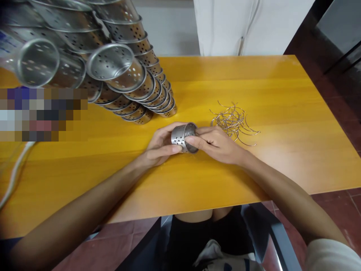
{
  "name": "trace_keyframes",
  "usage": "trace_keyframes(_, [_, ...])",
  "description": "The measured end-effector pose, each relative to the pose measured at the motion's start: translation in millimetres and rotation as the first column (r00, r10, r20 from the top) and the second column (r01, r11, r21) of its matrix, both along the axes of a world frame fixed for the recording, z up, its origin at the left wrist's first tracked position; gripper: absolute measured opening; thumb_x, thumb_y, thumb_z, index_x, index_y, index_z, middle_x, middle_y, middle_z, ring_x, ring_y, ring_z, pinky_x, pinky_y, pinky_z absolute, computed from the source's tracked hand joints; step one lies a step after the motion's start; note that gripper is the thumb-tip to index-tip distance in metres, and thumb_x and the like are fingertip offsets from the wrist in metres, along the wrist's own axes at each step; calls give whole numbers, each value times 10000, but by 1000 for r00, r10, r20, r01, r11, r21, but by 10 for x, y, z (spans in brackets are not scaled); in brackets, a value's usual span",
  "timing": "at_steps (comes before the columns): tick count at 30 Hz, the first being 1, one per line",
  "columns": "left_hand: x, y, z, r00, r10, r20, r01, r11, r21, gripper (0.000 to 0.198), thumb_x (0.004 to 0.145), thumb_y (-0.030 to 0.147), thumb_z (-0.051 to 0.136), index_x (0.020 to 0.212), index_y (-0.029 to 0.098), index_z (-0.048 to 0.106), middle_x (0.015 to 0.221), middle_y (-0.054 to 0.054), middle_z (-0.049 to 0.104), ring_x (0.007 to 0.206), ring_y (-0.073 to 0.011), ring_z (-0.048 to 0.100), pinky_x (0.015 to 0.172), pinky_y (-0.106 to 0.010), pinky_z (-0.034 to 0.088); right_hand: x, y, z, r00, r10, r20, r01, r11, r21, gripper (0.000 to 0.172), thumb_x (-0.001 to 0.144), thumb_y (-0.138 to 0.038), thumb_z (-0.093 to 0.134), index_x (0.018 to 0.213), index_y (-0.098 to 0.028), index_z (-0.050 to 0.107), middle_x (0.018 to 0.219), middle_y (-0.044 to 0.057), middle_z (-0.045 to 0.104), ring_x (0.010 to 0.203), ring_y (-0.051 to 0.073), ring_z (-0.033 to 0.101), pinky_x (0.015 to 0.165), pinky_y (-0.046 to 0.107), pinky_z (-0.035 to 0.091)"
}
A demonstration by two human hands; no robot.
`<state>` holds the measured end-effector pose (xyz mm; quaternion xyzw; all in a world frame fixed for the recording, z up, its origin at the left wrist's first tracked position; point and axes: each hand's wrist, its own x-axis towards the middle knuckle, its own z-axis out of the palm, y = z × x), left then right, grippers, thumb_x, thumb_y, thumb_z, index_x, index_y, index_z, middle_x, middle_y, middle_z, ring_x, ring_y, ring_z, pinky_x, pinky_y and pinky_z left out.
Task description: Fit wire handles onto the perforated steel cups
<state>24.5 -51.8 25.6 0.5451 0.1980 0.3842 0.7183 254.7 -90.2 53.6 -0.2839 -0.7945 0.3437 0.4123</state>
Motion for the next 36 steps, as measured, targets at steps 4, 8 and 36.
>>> trace_keyframes(4, [-1,0,22,1000,-22,4,22,1000,15,567,751,329,1009,1274,204,831,1138,-94,785,978,-213,736,840,-277,592,11,-8,34,1000,25,8,-25,999,21,507,1190,-468,544,760,-201,525,746,-26,506,652,92,455,620,275,351])
trace_keyframes(8, [4,-2,36,1000,-13,-8,13,1000,23,559,752,368,1007,1252,190,829,1106,-95,785,956,-223,734,826,-294,590,16,-18,45,999,25,31,-26,999,37,480,1195,-427,540,770,-204,538,748,-21,505,661,101,456,626,286,348])
trace_keyframes(36, [67,13,49,964,-227,140,255,940,-227,416,718,447,949,949,133,804,813,-63,739,669,-158,667,635,-255,578,-39,81,-118,943,-291,-163,272,954,-129,313,1013,-504,822,1074,-233,679,927,-7,609,724,128,574,623,285,420])
